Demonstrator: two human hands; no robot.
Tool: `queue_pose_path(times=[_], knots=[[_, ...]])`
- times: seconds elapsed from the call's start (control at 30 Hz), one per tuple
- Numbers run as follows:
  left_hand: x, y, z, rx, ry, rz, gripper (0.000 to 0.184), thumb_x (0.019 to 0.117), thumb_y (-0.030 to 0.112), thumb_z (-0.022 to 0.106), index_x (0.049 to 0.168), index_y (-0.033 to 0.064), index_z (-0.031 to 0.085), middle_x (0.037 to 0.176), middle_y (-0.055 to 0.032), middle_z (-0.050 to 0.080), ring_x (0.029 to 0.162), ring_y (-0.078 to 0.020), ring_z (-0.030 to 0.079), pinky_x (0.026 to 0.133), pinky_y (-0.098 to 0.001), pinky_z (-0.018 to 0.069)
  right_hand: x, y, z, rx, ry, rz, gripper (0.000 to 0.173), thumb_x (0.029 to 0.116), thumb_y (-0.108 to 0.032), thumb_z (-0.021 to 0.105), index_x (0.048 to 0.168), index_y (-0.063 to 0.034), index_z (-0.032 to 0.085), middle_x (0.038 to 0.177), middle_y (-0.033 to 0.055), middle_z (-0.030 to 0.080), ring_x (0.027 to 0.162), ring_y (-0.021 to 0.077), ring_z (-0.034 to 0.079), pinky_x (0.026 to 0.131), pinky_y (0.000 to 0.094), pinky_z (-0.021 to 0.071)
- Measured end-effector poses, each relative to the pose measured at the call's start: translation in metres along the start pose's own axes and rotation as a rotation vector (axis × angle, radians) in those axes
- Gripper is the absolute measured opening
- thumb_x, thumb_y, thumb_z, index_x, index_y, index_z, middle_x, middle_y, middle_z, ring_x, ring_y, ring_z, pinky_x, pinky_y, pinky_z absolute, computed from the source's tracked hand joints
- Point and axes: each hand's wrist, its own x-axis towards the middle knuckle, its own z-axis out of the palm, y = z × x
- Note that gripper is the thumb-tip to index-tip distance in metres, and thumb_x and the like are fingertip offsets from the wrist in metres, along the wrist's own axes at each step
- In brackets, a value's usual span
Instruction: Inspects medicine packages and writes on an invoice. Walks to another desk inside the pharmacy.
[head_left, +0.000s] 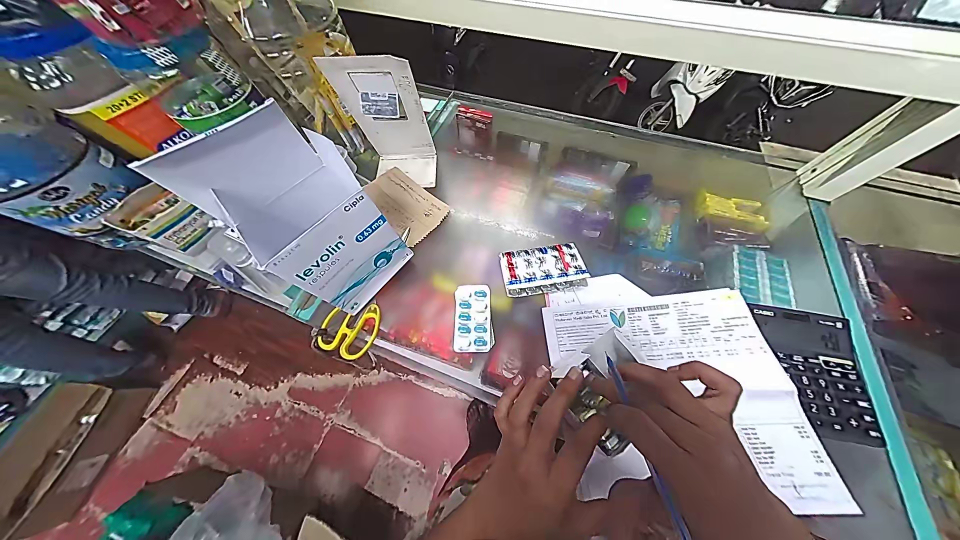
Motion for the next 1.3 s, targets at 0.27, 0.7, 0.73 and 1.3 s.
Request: queue_pose_path(times=[0.27, 0.7, 0.73, 1.3], knots=[[0.000, 0.001, -0.001, -0.025, 0.011, -0.009, 0.048, 0.0963, 0.066, 0.052, 0.121, 0.0249, 0.059, 0.156, 0.0001, 0.038, 0.152, -0.0190, 0.022, 0.122, -0.0388, 0.0162, 0.001, 0.002, 0.000, -0.044, -0.026, -0.016, 0.017, 0.1058, -0.021, 0.041, 0.097, -0.0218, 0.055, 0.101, -0.0040, 0.073, 0.118, 0.0125, 0.056, 0.098, 0.0405, 0.0251], [0.007, -0.005, -0.004, 0.093, 0.036, -0.136, 0.049, 0.1012, 0.066, 0.040, 0.123, 0.0250, 0.058, 0.158, -0.0045, 0.040, 0.154, -0.0244, 0.022, 0.121, -0.0450, 0.0151, -0.003, 0.003, -0.006, 0.004, 0.013, -0.015, 0.034, 0.1093, -0.043, 0.035, 0.091, -0.0207, 0.053, 0.084, -0.0022, 0.063, 0.105, 0.0134, 0.058, 0.104, 0.0375, 0.0237], [0.007, -0.004, -0.004, 0.084, 0.033, -0.128, 0.048, 0.1012, 0.065, 0.041, 0.124, 0.0260, 0.058, 0.158, -0.0034, 0.039, 0.153, -0.0236, 0.021, 0.121, -0.0444, 0.0145, -0.003, 0.002, -0.005, -0.002, 0.012, -0.014, 0.028, 0.1093, -0.034, 0.035, 0.092, -0.0207, 0.053, 0.086, -0.0024, 0.065, 0.107, 0.0134, 0.057, 0.103, 0.0378, 0.0235], [0.009, -0.004, -0.002, -0.214, 0.037, -0.185, 0.045, 0.0930, 0.059, 0.065, 0.111, 0.0192, 0.056, 0.148, -0.0056, 0.052, 0.146, -0.0200, 0.039, 0.116, -0.0402, 0.0340, 0.008, -0.007, -0.015, -0.081, -0.218, -0.018, 0.050, 0.0934, -0.072, 0.044, 0.102, -0.0244, 0.056, 0.108, -0.0014, 0.069, 0.119, 0.0194, 0.055, 0.106, 0.0462, 0.0218]])
